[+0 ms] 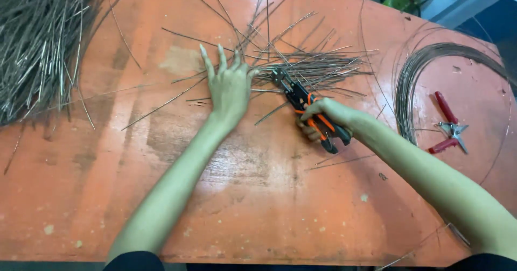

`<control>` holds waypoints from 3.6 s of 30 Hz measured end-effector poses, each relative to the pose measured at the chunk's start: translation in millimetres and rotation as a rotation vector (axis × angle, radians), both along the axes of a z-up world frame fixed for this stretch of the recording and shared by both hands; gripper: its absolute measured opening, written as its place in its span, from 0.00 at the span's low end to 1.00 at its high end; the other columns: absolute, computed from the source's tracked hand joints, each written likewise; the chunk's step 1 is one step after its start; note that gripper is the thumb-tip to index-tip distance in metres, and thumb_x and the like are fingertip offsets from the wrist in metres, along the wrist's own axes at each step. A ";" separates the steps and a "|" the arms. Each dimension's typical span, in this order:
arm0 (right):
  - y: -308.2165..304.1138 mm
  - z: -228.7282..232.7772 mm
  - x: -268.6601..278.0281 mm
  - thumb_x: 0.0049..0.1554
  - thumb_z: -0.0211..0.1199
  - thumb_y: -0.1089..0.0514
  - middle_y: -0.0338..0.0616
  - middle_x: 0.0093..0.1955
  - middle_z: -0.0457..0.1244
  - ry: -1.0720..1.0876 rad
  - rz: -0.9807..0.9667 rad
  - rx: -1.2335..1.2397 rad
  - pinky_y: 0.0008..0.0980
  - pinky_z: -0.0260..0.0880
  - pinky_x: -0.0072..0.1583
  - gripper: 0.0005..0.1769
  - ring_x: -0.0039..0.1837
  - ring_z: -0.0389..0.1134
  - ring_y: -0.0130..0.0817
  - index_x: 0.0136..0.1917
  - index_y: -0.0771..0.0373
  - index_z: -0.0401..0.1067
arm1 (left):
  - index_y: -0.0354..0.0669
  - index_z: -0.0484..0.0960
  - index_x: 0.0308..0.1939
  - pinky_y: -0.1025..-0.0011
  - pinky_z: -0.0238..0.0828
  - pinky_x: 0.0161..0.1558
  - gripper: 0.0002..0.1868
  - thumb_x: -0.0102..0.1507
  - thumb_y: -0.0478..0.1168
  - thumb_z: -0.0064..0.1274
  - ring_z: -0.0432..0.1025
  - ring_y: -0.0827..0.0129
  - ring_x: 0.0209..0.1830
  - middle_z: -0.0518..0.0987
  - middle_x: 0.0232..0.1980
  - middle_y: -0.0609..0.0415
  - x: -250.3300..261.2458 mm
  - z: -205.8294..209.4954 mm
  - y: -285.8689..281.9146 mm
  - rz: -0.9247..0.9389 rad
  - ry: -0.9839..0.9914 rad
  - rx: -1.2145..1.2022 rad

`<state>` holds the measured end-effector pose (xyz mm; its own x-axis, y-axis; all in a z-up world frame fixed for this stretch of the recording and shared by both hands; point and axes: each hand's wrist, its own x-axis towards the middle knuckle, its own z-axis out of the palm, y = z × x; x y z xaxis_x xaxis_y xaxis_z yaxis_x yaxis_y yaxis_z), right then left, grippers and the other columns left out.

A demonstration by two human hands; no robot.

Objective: Cutting and organizing thin metal wires using pliers and a hammer on a workbench.

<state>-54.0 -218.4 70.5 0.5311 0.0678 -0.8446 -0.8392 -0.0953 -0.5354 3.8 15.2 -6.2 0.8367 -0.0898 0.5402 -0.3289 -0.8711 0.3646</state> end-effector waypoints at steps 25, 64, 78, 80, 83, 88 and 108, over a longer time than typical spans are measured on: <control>5.7 -11.2 -1.4 0.57 0.67 0.45 0.45 0.58 0.58 -1.587 0.773 -1.386 0.47 0.64 0.63 0.32 0.60 0.63 0.47 0.72 0.53 0.64 | 0.47 0.81 0.34 0.46 0.44 0.77 0.18 0.70 0.55 0.54 0.76 0.51 0.63 0.86 0.53 0.47 -4.5 -16.0 -14.6 -0.203 -0.337 -0.025; -34.3 -55.9 79.7 0.63 0.58 0.48 0.37 0.34 0.55 -2.118 0.431 -1.102 0.42 0.53 0.56 0.16 0.41 0.61 0.39 0.35 0.52 0.64 | 0.58 0.84 0.42 0.59 0.78 0.36 0.06 0.68 0.49 0.52 0.81 0.57 0.34 0.84 0.32 0.58 -26.0 14.0 15.2 -0.249 -0.079 0.050; -14.9 -52.7 71.5 0.59 0.66 0.33 0.37 0.29 0.55 -2.215 0.485 -1.004 0.40 0.52 0.52 0.30 0.35 0.60 0.37 0.29 0.52 0.58 | 0.51 0.83 0.32 0.51 0.60 0.67 0.07 0.59 0.46 0.63 0.72 0.59 0.63 0.79 0.48 0.56 -30.7 -5.8 13.3 -0.244 -0.292 0.093; -16.5 -57.3 76.8 0.57 0.67 0.33 0.35 0.29 0.55 -2.213 0.483 -1.050 0.40 0.52 0.52 0.30 0.35 0.60 0.35 0.28 0.51 0.58 | 0.48 0.82 0.31 0.51 0.60 0.68 0.09 0.60 0.46 0.63 0.73 0.57 0.64 0.80 0.48 0.53 -27.8 1.5 14.4 -0.265 -0.320 0.066; -16.9 -49.3 69.9 0.57 0.70 0.34 0.36 0.29 0.54 -2.221 0.447 -1.039 0.39 0.53 0.52 0.30 0.35 0.59 0.36 0.29 0.52 0.58 | 0.44 0.81 0.30 0.50 0.59 0.70 0.13 0.65 0.46 0.60 0.73 0.55 0.65 0.82 0.49 0.51 -30.4 12.4 17.2 -0.313 -0.356 0.027; -14.2 -39.4 61.8 0.57 0.73 0.42 0.41 0.31 0.55 -2.190 0.373 -1.037 0.42 0.56 0.52 0.26 0.37 0.60 0.43 0.32 0.56 0.62 | 0.44 0.82 0.32 0.53 0.63 0.70 0.14 0.65 0.50 0.60 0.74 0.54 0.67 0.84 0.51 0.52 -25.9 5.6 32.2 -0.216 -0.330 0.083; 0.0 -49.8 58.9 0.55 0.56 0.18 0.49 0.88 0.36 -1.604 0.353 -1.262 0.68 0.02 0.73 0.50 0.85 0.19 0.63 0.82 0.41 0.55 | 0.46 0.82 0.34 0.27 0.35 0.71 0.14 0.68 0.50 0.58 0.69 0.41 0.71 0.81 0.67 0.51 -41.5 12.0 17.3 -0.098 -0.189 -0.002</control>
